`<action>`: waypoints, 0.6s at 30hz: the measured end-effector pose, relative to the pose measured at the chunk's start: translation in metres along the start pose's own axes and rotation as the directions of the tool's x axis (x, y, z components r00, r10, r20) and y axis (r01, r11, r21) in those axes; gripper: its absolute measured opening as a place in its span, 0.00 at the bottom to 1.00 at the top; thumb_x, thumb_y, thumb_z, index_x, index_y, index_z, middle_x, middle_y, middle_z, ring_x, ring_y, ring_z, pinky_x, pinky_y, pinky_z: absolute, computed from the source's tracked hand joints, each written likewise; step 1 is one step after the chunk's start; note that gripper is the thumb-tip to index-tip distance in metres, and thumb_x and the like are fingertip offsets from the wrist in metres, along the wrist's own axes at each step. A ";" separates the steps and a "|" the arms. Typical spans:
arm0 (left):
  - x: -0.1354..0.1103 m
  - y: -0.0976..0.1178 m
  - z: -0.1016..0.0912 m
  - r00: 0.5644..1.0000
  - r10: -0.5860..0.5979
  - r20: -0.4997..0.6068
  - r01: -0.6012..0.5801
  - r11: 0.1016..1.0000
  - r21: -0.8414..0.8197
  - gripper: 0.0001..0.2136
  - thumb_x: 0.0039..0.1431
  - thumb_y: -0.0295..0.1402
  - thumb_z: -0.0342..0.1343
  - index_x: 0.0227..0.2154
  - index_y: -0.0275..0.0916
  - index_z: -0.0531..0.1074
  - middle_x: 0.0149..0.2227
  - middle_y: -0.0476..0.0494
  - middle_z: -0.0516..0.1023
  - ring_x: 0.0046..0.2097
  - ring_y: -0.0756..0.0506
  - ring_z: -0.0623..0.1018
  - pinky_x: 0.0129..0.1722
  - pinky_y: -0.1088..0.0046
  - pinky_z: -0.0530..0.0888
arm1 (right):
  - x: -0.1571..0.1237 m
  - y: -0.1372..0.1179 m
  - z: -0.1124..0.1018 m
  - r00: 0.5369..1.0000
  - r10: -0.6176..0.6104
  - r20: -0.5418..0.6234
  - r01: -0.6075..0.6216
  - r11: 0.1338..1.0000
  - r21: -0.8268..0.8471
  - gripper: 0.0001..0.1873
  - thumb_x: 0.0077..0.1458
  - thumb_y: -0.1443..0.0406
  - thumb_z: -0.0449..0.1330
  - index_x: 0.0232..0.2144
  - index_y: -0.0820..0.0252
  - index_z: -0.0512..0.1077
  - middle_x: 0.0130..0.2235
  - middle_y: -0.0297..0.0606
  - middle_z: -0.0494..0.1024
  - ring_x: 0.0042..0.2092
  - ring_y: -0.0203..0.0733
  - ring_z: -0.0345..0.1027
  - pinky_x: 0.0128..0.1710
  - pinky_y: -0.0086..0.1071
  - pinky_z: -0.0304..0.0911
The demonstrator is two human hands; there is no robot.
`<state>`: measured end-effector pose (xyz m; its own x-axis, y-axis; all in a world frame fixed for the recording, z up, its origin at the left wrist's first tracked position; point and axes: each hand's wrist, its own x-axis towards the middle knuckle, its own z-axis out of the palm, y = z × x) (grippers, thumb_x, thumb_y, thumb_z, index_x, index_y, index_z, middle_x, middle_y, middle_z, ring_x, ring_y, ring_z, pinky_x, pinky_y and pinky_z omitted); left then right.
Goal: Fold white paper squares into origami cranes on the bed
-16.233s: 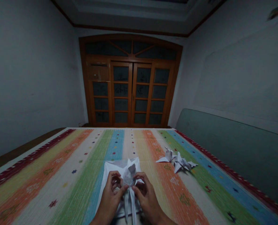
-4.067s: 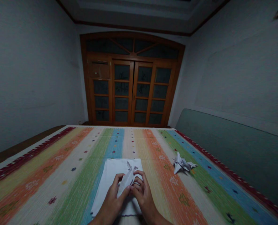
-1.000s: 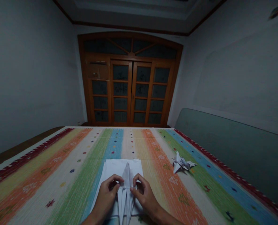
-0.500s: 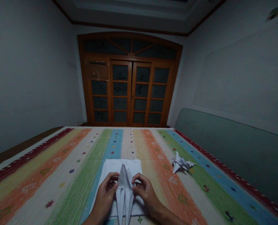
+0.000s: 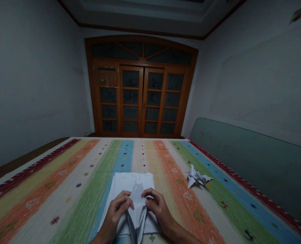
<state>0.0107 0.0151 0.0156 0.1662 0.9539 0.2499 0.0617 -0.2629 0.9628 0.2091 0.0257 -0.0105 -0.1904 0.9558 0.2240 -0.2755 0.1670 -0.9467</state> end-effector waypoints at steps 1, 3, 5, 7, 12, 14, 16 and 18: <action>0.000 -0.001 0.001 1.000 0.015 0.014 -0.015 1.000 0.010 0.16 0.54 0.47 0.60 0.21 0.41 0.77 0.37 0.41 0.77 0.46 0.34 0.75 0.46 0.63 0.71 | 0.000 0.000 0.000 1.000 -0.009 -0.008 0.009 1.000 -0.009 0.17 0.48 0.54 0.70 0.35 0.59 0.77 0.29 0.31 0.72 0.27 0.35 0.61 0.29 0.28 0.57; 0.000 -0.003 0.004 0.999 0.043 0.033 -0.043 0.999 0.018 0.14 0.52 0.46 0.64 0.24 0.40 0.75 0.34 0.44 0.75 0.36 0.40 0.74 0.36 0.70 0.70 | 0.000 -0.001 0.001 0.998 -0.044 -0.035 0.043 0.999 -0.021 0.16 0.47 0.55 0.70 0.36 0.58 0.78 0.32 0.33 0.74 0.29 0.37 0.63 0.30 0.29 0.58; 0.000 -0.006 0.007 0.997 0.055 0.044 -0.055 0.998 -0.010 0.13 0.51 0.44 0.65 0.31 0.40 0.75 0.33 0.46 0.74 0.32 0.43 0.73 0.33 0.72 0.69 | -0.001 -0.001 0.001 0.995 -0.081 -0.058 0.079 0.996 -0.038 0.15 0.46 0.57 0.70 0.36 0.58 0.78 0.35 0.35 0.76 0.31 0.39 0.65 0.33 0.30 0.60; -0.001 -0.007 0.008 0.998 0.045 0.032 -0.043 0.998 -0.054 0.15 0.51 0.43 0.66 0.38 0.41 0.74 0.37 0.45 0.75 0.37 0.41 0.76 0.36 0.71 0.72 | -0.001 -0.001 0.001 0.992 -0.098 -0.076 0.094 0.994 -0.056 0.14 0.46 0.58 0.70 0.36 0.58 0.79 0.36 0.36 0.77 0.34 0.41 0.67 0.36 0.32 0.62; -0.002 -0.004 0.005 1.000 0.012 -0.012 -0.012 0.999 -0.050 0.17 0.54 0.44 0.64 0.44 0.43 0.76 0.45 0.41 0.78 0.48 0.36 0.77 0.48 0.65 0.72 | -0.003 -0.003 0.000 0.993 -0.070 -0.097 0.064 0.996 -0.059 0.16 0.48 0.56 0.71 0.37 0.58 0.81 0.37 0.40 0.78 0.37 0.45 0.69 0.37 0.33 0.64; -0.003 -0.002 0.003 1.000 -0.004 0.031 0.005 0.999 -0.033 0.14 0.59 0.46 0.60 0.41 0.42 0.78 0.39 0.43 0.79 0.42 0.38 0.77 0.44 0.66 0.72 | -0.003 -0.004 0.001 0.994 -0.054 -0.098 0.048 0.997 -0.062 0.16 0.49 0.55 0.70 0.37 0.57 0.81 0.37 0.40 0.79 0.36 0.46 0.70 0.36 0.34 0.65; -0.002 -0.002 0.003 0.998 -0.002 0.068 0.004 0.999 -0.041 0.14 0.61 0.47 0.59 0.40 0.41 0.79 0.37 0.45 0.78 0.38 0.40 0.77 0.40 0.68 0.71 | -0.003 -0.005 0.003 0.994 -0.044 -0.096 0.039 0.998 -0.054 0.15 0.48 0.54 0.71 0.35 0.58 0.81 0.36 0.40 0.80 0.35 0.46 0.71 0.36 0.34 0.66; -0.001 -0.002 0.004 0.996 0.020 0.082 -0.015 0.998 -0.067 0.15 0.60 0.47 0.59 0.39 0.41 0.80 0.38 0.44 0.78 0.38 0.40 0.77 0.40 0.68 0.71 | -0.002 -0.008 0.005 0.995 -0.038 -0.098 0.034 0.999 -0.038 0.15 0.46 0.56 0.72 0.33 0.58 0.81 0.34 0.40 0.81 0.35 0.47 0.73 0.37 0.35 0.66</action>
<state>0.0140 0.0137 0.0129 0.2475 0.9333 0.2602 -0.0067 -0.2669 0.9637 0.2070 0.0214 -0.0026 -0.0871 0.9679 0.2359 -0.2454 0.2087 -0.9467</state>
